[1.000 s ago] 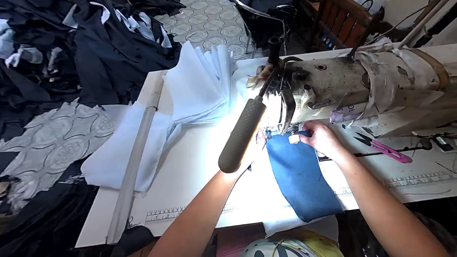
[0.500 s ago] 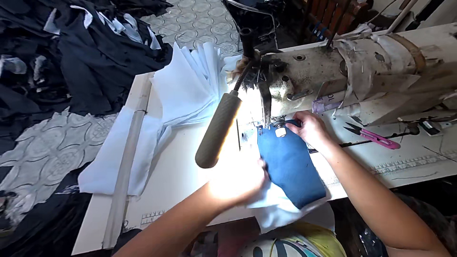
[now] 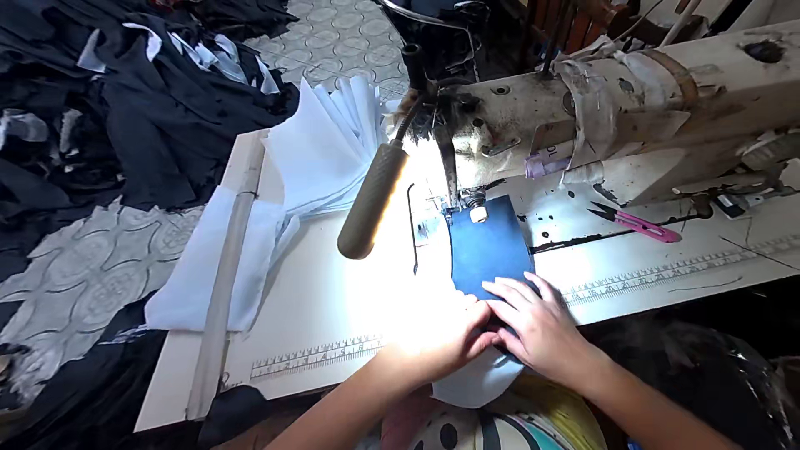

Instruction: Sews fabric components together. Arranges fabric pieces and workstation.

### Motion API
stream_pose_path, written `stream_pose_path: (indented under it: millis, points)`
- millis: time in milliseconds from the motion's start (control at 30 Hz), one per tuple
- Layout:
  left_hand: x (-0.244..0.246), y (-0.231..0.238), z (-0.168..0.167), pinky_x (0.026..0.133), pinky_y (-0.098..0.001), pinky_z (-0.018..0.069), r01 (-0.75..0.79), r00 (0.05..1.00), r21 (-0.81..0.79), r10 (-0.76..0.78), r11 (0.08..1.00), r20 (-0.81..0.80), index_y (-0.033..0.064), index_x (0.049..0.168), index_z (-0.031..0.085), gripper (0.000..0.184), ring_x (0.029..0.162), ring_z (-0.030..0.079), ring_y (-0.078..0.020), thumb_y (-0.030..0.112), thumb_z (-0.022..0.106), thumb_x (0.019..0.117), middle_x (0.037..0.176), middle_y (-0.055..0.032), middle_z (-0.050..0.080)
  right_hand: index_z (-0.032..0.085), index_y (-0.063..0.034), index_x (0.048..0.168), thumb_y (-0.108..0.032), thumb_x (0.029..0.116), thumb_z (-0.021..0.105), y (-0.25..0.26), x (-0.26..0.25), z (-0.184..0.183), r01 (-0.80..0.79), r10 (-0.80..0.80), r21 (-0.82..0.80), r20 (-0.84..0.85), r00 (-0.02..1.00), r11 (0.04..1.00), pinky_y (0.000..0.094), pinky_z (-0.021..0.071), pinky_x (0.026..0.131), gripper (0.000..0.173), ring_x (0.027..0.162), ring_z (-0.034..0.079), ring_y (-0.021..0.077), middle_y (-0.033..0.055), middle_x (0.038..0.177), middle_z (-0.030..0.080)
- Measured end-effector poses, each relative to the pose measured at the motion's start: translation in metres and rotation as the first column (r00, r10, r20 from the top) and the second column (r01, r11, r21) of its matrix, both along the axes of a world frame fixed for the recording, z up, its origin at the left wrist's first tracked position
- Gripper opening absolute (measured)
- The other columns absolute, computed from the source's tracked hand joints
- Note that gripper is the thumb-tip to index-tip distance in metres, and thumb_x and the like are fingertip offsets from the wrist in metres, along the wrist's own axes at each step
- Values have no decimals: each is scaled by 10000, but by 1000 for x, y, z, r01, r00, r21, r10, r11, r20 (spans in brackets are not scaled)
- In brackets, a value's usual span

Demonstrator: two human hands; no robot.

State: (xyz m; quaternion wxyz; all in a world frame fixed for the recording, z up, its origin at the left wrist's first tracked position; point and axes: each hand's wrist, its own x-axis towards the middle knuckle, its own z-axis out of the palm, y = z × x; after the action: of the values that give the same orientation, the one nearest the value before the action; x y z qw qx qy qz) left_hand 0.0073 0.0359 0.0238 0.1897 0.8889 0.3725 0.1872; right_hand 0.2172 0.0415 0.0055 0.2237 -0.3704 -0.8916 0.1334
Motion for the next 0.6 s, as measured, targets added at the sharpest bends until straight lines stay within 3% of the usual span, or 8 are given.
stream_pose_path:
  millis: [67, 133, 200, 267, 367, 467, 533, 600]
  points:
    - [2, 0, 4, 683, -408, 524, 27, 1000, -48, -27, 998, 0, 12, 889, 660, 274, 713, 667, -265, 225, 541, 1013, 736, -118, 634, 764, -166, 1153, -413, 987, 511, -12, 9, -18, 84, -80, 128, -33, 996, 988, 643, 417, 1036, 391, 1219, 662, 298, 65, 1282, 716]
    - [4, 0, 4, 614, -389, 545, 42, 999, -3, -42, 999, -19, 18, 975, 687, 173, 709, 672, -268, 179, 663, 918, 817, -130, 649, 738, -213, 1202, -614, 1012, 368, -18, 19, -31, 140, -136, 215, -36, 990, 966, 614, 381, 1080, 577, 1236, 646, 269, 53, 1283, 712]
    - [8, -4, 2, 569, -382, 545, 48, 997, 7, -48, 999, -55, 34, 1125, 698, 356, 705, 665, -276, 222, 757, 828, 928, -155, 654, 692, -234, 1256, -720, 977, 301, -21, 29, -38, 157, -155, 271, -28, 987, 950, 577, 317, 1136, 683, 1276, 609, 229, 30, 1303, 694]
    - [13, -8, -1, 541, -421, 542, 43, 996, 16, -42, 999, -73, 31, 1171, 712, 415, 660, 668, -310, 209, 780, 802, 910, -184, 659, 664, -215, 1294, -730, 953, 338, -22, 37, -38, 133, -134, 268, -17, 991, 954, 584, 294, 1148, 699, 1302, 590, 230, 33, 1328, 679]
    - [17, -12, -8, 512, -407, 526, 45, 997, 131, -37, 990, -66, 51, 1009, 751, 213, 593, 666, -289, 190, 676, 865, 741, -135, 652, 676, -189, 1298, -705, 957, 369, -20, 46, -31, 98, -97, 184, -11, 995, 978, 604, 321, 1130, 690, 1306, 594, 258, 42, 1345, 676]
    - [17, -14, -12, 501, -364, 511, 36, 998, 249, -23, 968, -56, 77, 856, 738, 175, 563, 655, -242, 187, 613, 909, 642, -78, 630, 679, -180, 1308, -732, 931, 385, -17, 49, -27, 65, -65, 136, -9, 998, 989, 632, 331, 1116, 730, 1309, 592, 284, 53, 1361, 668]
    - [18, -16, -13, 499, -353, 508, 25, 999, 261, -12, 965, -51, 76, 840, 726, 180, 556, 649, -235, 182, 601, 914, 626, -69, 619, 670, -175, 1317, -710, 885, 487, -18, 50, -27, 53, -53, 146, 0, 999, 988, 645, 333, 1107, 711, 1308, 592, 295, 58, 1367, 663]
    - [22, -17, -12, 515, -362, 527, -13, 999, 187, 20, 982, -38, 59, 881, 721, 173, 591, 671, -249, 160, 587, 923, 671, -91, 637, 669, -153, 1314, -562, 793, 675, -17, 49, -27, 46, -44, 153, -12, 999, 987, 655, 336, 1098, 662, 1297, 598, 309, 70, 1357, 666]
